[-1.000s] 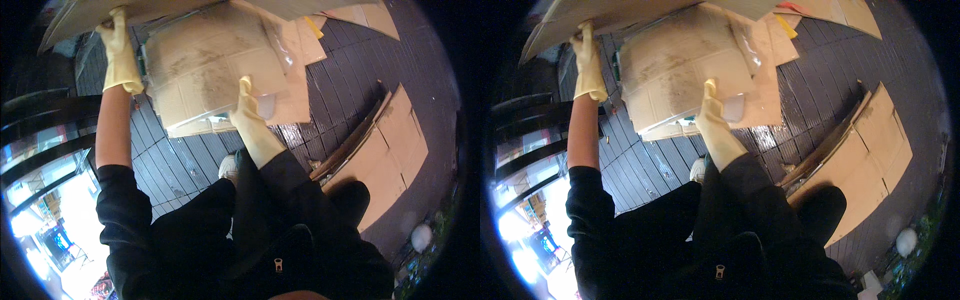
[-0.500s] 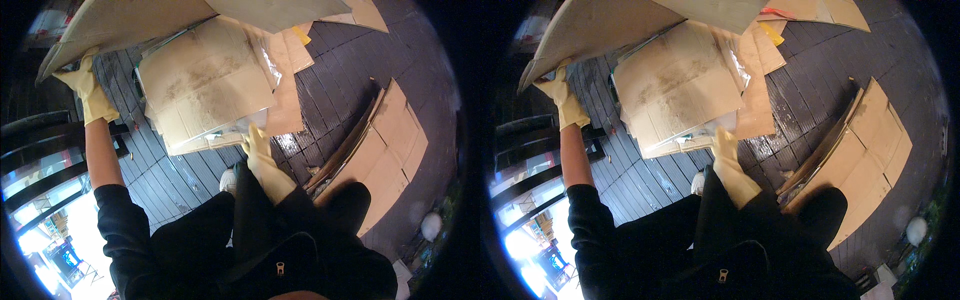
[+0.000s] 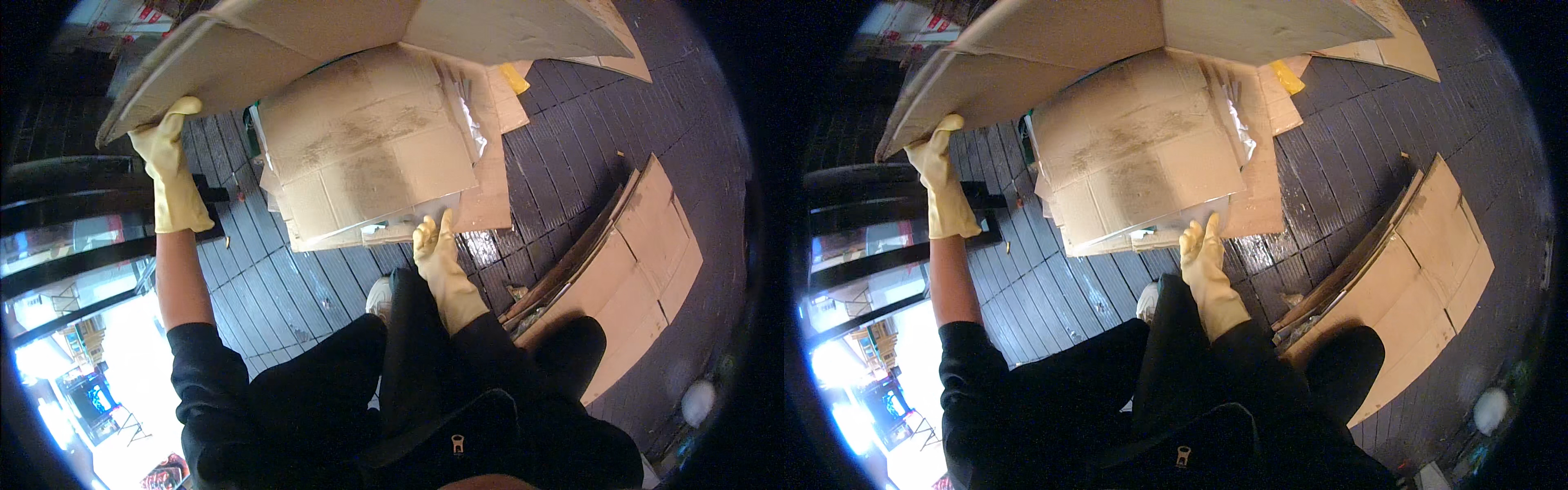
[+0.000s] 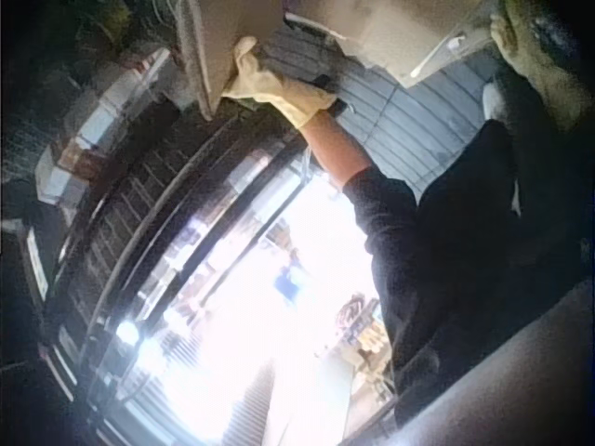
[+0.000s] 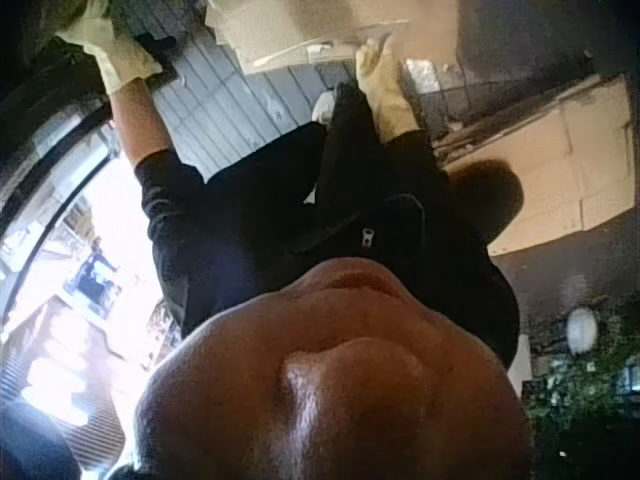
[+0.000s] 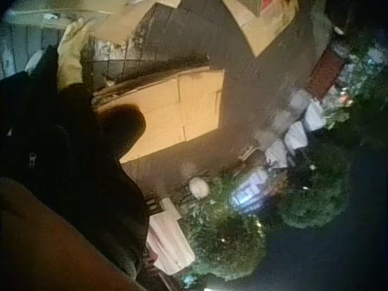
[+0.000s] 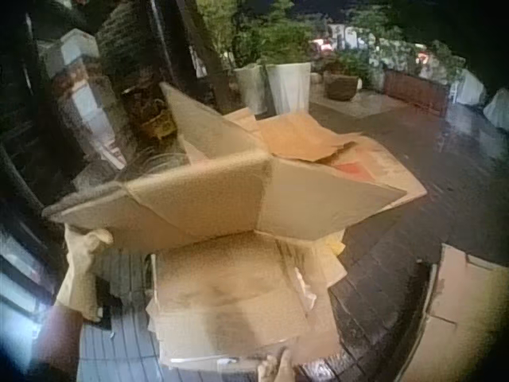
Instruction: The person sits on a tiled floor and folds flat cardboard pieces by hand. They repeatedly pick up cardboard sheets, fold them in half, and place them into a growing stack.
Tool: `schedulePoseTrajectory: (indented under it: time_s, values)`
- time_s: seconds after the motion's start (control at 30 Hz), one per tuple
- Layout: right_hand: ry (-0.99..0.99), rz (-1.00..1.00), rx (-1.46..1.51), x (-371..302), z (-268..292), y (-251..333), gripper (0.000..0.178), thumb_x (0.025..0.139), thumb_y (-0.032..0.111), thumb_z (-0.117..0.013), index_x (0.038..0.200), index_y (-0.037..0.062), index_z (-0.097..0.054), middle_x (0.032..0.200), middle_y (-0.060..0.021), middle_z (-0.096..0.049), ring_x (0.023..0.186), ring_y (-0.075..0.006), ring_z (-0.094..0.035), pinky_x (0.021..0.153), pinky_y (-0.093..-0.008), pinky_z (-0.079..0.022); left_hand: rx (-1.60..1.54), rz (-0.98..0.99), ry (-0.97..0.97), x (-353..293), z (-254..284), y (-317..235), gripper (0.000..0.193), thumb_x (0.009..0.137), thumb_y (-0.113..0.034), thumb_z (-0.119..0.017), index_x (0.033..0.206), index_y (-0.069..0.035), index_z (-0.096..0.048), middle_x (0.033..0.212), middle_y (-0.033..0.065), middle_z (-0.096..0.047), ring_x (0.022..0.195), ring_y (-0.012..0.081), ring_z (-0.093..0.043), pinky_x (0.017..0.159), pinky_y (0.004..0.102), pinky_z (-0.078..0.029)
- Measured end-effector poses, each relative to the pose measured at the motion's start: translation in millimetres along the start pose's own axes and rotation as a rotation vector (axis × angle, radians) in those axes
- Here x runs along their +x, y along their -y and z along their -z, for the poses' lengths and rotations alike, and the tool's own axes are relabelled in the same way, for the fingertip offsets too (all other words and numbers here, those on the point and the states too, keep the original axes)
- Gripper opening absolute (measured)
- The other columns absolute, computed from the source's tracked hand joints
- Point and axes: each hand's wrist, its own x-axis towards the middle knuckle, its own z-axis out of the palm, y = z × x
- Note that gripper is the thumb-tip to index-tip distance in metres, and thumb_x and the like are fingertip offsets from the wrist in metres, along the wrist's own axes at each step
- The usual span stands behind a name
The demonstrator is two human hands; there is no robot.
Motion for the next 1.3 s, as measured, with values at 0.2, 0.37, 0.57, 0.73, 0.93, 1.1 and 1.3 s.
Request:
schedulePoseTrajectory:
  time_s: [0.2, 0.37, 0.57, 0.73, 0.93, 1.1, 1.3]
  values:
    - [0.029, 0.113, -0.554, -1.0, -22.1, 11.8, 0.046, 0.11, 0.051, -0.074, 0.104, 0.0065, -0.068, 0.079, -0.0023, -0.064, 0.06, -0.0144, -0.053, 0.053, -0.026, -0.048, 0.296, -0.102, 0.133, -66.3, -19.9, -31.4, 0.043, 0.089, -0.003, -0.079, 0.13, 0.007, -0.075, 0.117, 0.0173, -0.08, 0.099, 0.027, -0.077, 0.092, 0.0408, -0.062]
    - [0.101, 0.104, -0.675, -17.6, 20.7, 34.0, 0.05, 0.116, 0.057, -0.061, 0.124, 0.0079, -0.068, 0.105, -0.0088, -0.08, 0.085, -0.0199, -0.074, 0.085, -0.0405, -0.068, 0.409, 0.096, 0.362, -150.7, -50.5, -78.2, 0.007, 0.096, -0.006, -0.081, 0.102, -0.004, -0.078, 0.089, 0.0074, -0.07, 0.084, 0.0214, -0.072, 0.074, 0.0335, -0.058]
    - [0.073, 0.308, -0.55, -46.8, 50.5, 67.6, 0.071, 0.116, 0.063, -0.054, 0.15, 0.0019, -0.06, 0.137, -0.0149, -0.075, 0.123, -0.0298, -0.074, 0.116, -0.0525, -0.057, 0.482, -0.338, 0.888, -251.0, -95.9, -81.4, 0.016, 0.081, 0.006, -0.085, 0.089, -0.003, -0.075, 0.068, 0.0042, -0.059, 0.059, 0.0253, -0.068, 0.05, 0.0378, -0.053]
    - [0.338, 0.242, -0.45, -103.2, 66.3, 86.9, 0.09, 0.113, 0.073, -0.051, 0.17, 0.004, -0.042, 0.167, -0.0213, -0.056, 0.153, -0.0328, -0.056, 0.131, -0.0501, -0.044, 0.612, -0.403, 0.888, -302.5, -113.7, -49.0, 0.013, 0.079, -0.008, -0.083, 0.082, -0.011, -0.071, 0.072, 0.0021, -0.066, 0.069, 0.0241, -0.072, 0.071, 0.044, -0.058]
    - [0.276, 0.165, -0.836, -99.5, 42.5, 35.6, 0.083, 0.111, 0.067, -0.065, 0.169, 0.01, -0.049, 0.151, -0.0162, -0.07, 0.137, -0.0271, -0.066, 0.117, -0.0452, -0.05, 0.733, -0.473, 0.876, -338.7, -116.3, -28.3, 0.019, 0.08, -0.012, -0.082, 0.098, -0.014, -0.078, 0.087, 0.0028, -0.073, 0.083, 0.0247, -0.075, 0.079, 0.0452, -0.06]
    - [-0.015, 0.307, -1.332, -75.9, 14.3, 28.3, 0.086, 0.107, 0.068, -0.069, 0.159, -0.0005, -0.062, 0.15, -0.0165, -0.071, 0.134, -0.0269, -0.067, 0.115, -0.0384, -0.052, 0.739, 0.051, 0.996, -337.5, -99.3, -31.4, 0.034, 0.083, 0.0, -0.079, 0.115, -0.009, -0.079, 0.106, 0.0085, -0.079, 0.103, 0.0331, -0.077, 0.097, 0.0492, -0.062]
    - [0.021, 0.438, -1.349, -91.7, 22.1, 34.0, 0.078, 0.102, 0.058, -0.082, 0.155, 0.002, -0.066, 0.146, -0.0137, -0.074, 0.129, -0.023, -0.069, 0.112, -0.0364, -0.053, -0.01, 1.014, -0.046, -309.2, -68.6, -20.7, 0.033, 0.104, -0.018, -0.081, 0.134, -0.005, -0.077, 0.128, 0.0071, -0.08, 0.119, 0.0297, -0.074, 0.107, 0.0377, -0.055]
